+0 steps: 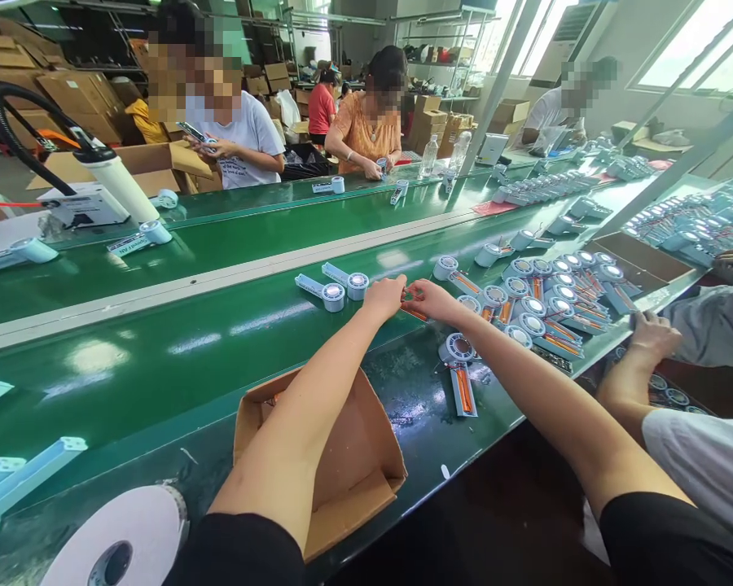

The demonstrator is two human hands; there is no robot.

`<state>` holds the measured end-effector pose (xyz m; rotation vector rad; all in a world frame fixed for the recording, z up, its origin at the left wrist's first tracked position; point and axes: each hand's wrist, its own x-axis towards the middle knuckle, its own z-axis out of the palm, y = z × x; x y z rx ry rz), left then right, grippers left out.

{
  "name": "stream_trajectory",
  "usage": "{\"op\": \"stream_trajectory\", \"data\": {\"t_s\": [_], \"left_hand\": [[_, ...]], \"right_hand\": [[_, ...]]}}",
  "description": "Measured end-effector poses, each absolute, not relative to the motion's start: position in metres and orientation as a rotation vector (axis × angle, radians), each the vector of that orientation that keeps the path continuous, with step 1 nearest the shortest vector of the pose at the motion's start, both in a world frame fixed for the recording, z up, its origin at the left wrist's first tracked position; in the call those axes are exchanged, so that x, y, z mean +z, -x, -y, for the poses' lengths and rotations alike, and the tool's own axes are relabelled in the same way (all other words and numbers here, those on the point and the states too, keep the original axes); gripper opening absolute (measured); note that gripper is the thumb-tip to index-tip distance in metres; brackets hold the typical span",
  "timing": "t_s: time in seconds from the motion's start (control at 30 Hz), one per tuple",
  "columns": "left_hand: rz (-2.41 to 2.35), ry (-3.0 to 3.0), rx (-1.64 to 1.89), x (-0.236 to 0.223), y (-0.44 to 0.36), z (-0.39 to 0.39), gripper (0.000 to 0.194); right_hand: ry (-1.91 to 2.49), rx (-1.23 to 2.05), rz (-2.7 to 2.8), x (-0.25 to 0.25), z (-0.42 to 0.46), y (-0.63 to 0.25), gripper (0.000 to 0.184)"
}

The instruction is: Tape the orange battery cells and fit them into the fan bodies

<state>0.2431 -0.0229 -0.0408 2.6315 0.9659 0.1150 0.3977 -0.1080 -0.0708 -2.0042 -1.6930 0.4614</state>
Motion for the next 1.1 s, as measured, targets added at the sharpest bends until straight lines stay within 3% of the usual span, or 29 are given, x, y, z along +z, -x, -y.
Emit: {"op": "stream_trajectory", "data": {"t_s": [0.2, 0.33, 0.4, 0.53, 0.73, 0.93, 1.1], "left_hand": [[-0.928, -2.597, 0.134, -0.044, -0.26, 0.024, 0.032], [-0.973, -2.622, 0.194, -0.038, -0.235, 0.01, 0.057], [-1.092, -2.631, 0.221, -0.038, -0.205, -0.001, 0.065], [-1.247, -2.595, 0.157, -0.04, -0.139, -0.019, 0.057], [-1.245, -2.555, 0.086, -0.037, -0.077, -0.008, 0.038], [-1.295, -2.549, -0.012, -0.045, -0.035, 0.005, 0.061], [-1.295, -2.612, 0.032, -0.051, -0.039, 0.007, 0.053]], "right_hand": [[2.164, 0.461, 1.692, -0.066, 0.094, -0.408, 0.021], [2.218, 0.371, 1.687, -0.05, 0.087, -0.42, 0.016], [2.222, 0.276, 1.686, -0.044, 0.079, -0.416, 0.031], [2.133, 0.142, 1.806, -0.046, 0.05, -0.38, 0.067], [2.098, 0.164, 2.058, -0.054, 0.027, -0.312, 0.068], [1.94, 0.284, 2.376, -0.041, 0.031, -0.271, 0.067], [1.99, 0.326, 2.422, -0.034, 0.05, -0.26, 0.06]]}}
